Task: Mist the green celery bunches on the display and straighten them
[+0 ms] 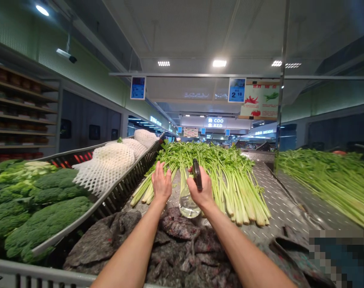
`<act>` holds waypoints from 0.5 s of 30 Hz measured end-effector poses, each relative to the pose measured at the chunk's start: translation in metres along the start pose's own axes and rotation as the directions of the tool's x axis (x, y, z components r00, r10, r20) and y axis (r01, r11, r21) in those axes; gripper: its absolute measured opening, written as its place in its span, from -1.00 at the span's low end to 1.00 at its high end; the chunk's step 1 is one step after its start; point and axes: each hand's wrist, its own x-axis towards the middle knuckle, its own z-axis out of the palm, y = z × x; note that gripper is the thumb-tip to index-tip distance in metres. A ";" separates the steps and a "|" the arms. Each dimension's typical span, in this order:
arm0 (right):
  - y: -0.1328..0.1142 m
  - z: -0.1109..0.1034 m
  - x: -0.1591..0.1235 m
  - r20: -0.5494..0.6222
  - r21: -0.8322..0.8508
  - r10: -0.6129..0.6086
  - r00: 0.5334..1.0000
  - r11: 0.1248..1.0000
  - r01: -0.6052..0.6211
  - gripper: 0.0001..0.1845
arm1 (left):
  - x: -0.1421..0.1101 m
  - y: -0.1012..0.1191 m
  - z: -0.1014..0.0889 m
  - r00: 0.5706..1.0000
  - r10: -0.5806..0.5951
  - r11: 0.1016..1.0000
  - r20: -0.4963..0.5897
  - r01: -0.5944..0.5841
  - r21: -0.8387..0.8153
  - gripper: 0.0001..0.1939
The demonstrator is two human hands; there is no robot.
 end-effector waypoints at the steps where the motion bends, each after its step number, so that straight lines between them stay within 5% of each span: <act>1: 0.000 0.001 -0.002 0.008 0.010 -0.001 1.000 1.000 0.001 -0.77 | 0.001 -0.001 -0.001 1.000 -0.002 1.000 -0.009 0.002 0.006 -0.53; 15: 0.006 0.025 -0.026 0.329 -0.002 0.055 0.943 0.998 -0.058 -0.88 | 0.019 -0.015 -0.016 0.993 -0.035 0.994 -0.116 0.046 0.096 -0.55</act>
